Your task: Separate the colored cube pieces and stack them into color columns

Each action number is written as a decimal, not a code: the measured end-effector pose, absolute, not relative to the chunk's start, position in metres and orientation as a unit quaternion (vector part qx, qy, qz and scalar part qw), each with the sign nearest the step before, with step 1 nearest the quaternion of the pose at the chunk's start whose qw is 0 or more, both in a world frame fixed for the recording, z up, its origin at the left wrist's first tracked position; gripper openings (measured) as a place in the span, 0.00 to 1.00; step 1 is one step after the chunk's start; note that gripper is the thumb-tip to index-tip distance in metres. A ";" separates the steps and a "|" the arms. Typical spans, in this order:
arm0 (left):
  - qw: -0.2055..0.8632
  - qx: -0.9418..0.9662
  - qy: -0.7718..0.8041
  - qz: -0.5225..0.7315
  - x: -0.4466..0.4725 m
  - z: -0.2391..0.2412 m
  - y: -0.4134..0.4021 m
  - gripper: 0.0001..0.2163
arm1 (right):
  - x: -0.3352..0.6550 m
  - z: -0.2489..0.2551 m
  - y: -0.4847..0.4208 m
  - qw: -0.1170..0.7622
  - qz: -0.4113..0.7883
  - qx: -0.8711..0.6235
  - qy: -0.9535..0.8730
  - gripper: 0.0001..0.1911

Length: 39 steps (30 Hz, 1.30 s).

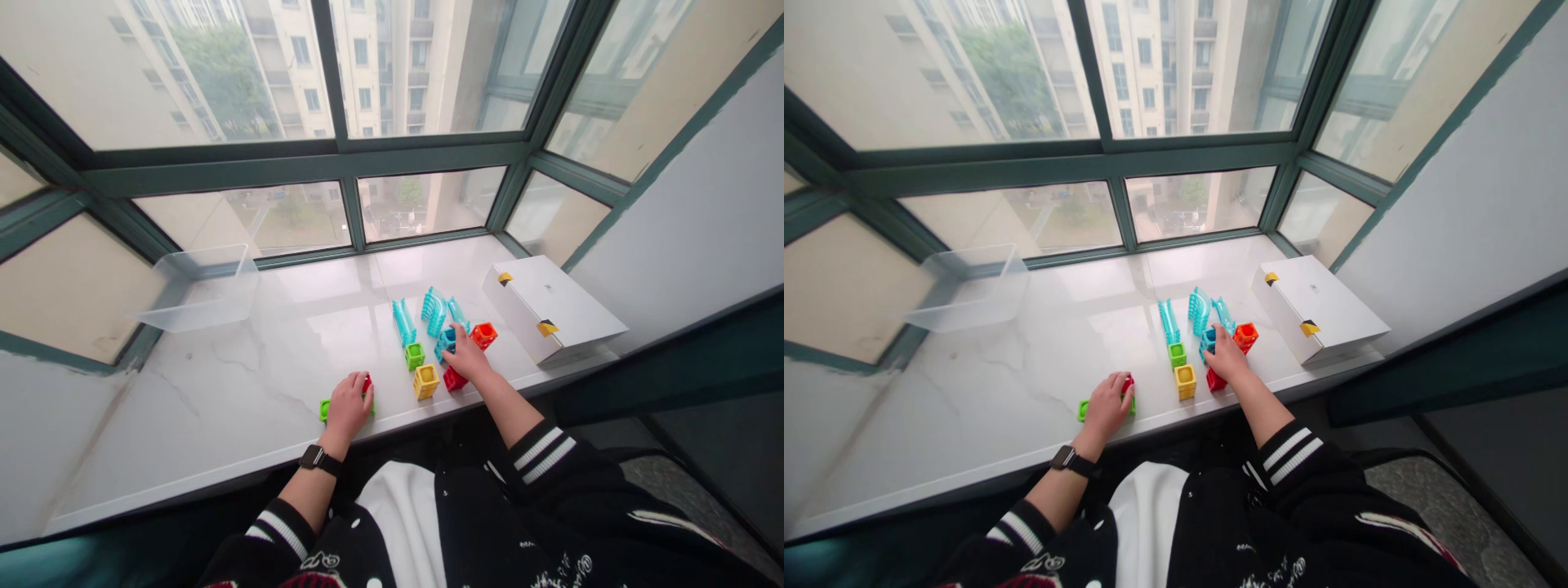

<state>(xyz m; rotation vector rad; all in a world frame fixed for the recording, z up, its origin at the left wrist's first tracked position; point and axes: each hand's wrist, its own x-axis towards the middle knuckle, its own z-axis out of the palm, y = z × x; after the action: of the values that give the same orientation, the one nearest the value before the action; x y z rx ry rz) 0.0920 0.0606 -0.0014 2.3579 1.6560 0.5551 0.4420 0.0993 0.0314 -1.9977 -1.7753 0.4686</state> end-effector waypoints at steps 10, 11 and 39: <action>0.111 0.798 0.561 0.190 0.092 0.000 0.061 0.15 | 0.438 0.035 0.094 0.224 0.153 -0.721 -0.638 0.36; 0.112 0.798 0.561 0.190 0.092 -0.001 0.061 0.15 | 0.437 0.035 0.094 0.224 0.153 -0.722 -0.637 0.36; 0.030 0.742 0.647 0.173 0.085 -0.004 0.052 0.29 | 0.360 0.138 0.029 0.451 0.149 -0.480 -0.738 0.25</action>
<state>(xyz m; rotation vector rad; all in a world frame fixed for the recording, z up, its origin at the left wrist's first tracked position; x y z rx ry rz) 0.0846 0.0518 -0.0039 2.2868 1.9951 0.5345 0.3601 0.0291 0.1381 -1.1868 -1.8233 0.3688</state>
